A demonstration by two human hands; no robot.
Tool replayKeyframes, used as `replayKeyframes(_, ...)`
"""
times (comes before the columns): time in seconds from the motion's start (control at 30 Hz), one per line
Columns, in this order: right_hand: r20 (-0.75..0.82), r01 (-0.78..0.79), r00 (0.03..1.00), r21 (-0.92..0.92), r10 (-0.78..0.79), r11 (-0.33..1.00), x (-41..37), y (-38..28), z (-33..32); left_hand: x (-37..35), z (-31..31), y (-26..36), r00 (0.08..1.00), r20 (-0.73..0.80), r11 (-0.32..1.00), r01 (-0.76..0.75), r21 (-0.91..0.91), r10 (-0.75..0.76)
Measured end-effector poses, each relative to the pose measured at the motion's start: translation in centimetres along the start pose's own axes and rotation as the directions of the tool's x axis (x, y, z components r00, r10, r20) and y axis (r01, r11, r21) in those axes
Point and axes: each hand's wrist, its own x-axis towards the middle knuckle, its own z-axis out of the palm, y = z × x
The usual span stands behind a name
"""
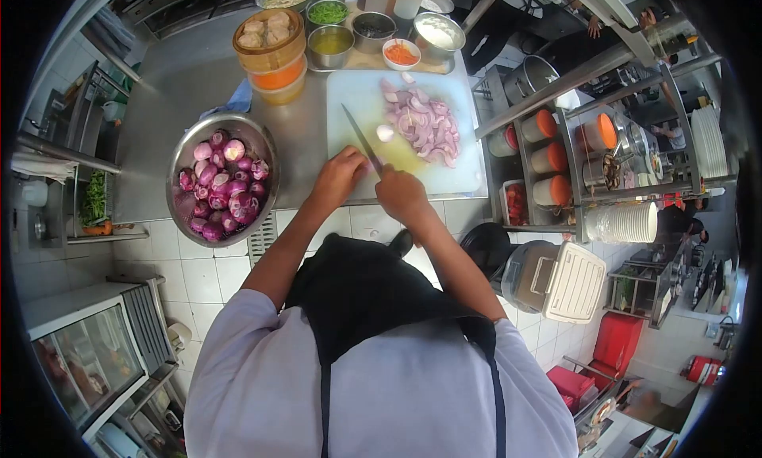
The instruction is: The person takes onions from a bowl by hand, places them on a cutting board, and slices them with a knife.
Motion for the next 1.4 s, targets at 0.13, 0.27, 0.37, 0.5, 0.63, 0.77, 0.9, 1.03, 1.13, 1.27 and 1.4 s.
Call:
replayKeyframes(0.13,-0.046,0.014,0.999,0.017,-0.013,1.000,0.5,0.6,3.7,-0.4,0.2,0.1,1.000,-0.025,0.999,0.004,-0.037,-0.005)
replayKeyframes(0.27,-0.003,0.050,0.999,0.033,-0.050,0.998,0.7,0.5,0.9,-0.4,0.1,-0.3,0.998,-0.050,0.999,-0.029,-0.040,0.027)
replayKeyframes(0.37,-0.026,-0.004,1.000,0.041,0.005,0.999,0.3,-0.1,1.6,-0.2,0.0,0.0,0.999,-0.051,0.999,-0.011,-0.050,0.008)
replayKeyframes(0.5,-0.074,0.033,0.997,0.067,-0.028,0.997,0.9,0.4,3.3,-0.3,0.1,-0.3,0.999,-0.033,0.999,0.016,-0.042,-0.018)
replayKeyframes(0.63,-0.005,0.032,0.999,0.035,-0.032,0.999,0.6,-0.1,0.7,-0.3,0.1,-0.4,0.999,-0.053,1.000,-0.003,-0.024,0.002)
replayKeyframes(0.77,-0.092,0.040,0.995,0.056,-0.035,0.998,1.1,0.6,4.3,-0.5,0.6,-0.8,0.999,-0.046,0.999,0.023,-0.035,-0.024)
replayKeyframes(0.9,-0.022,0.035,0.999,0.081,-0.033,0.996,1.5,0.1,1.2,-0.5,0.4,-0.6,0.996,-0.086,1.000,-0.004,-0.029,0.002)
replayKeyframes(1.03,0.019,0.021,1.000,0.015,-0.021,1.000,0.9,0.1,1.7,-0.5,0.8,-1.1,0.995,-0.100,1.000,-0.008,-0.029,0.005)
replayKeyframes(1.13,-0.135,0.054,0.990,0.082,-0.043,0.995,1.3,-0.2,4.2,-0.6,0.8,-0.9,0.995,-0.102,1.000,-0.002,-0.022,-0.001)
replayKeyframes(1.27,-0.052,0.060,0.997,0.048,-0.058,0.997,1.3,-0.3,1.3,-0.7,0.7,-1.4,0.995,-0.093,0.998,0.013,-0.054,-0.018)
replayKeyframes(1.4,-0.064,0.049,0.997,0.001,-0.049,0.999,0.9,-0.2,3.0,-0.6,0.6,-0.9,0.995,-0.096,0.999,0.023,-0.028,-0.026)
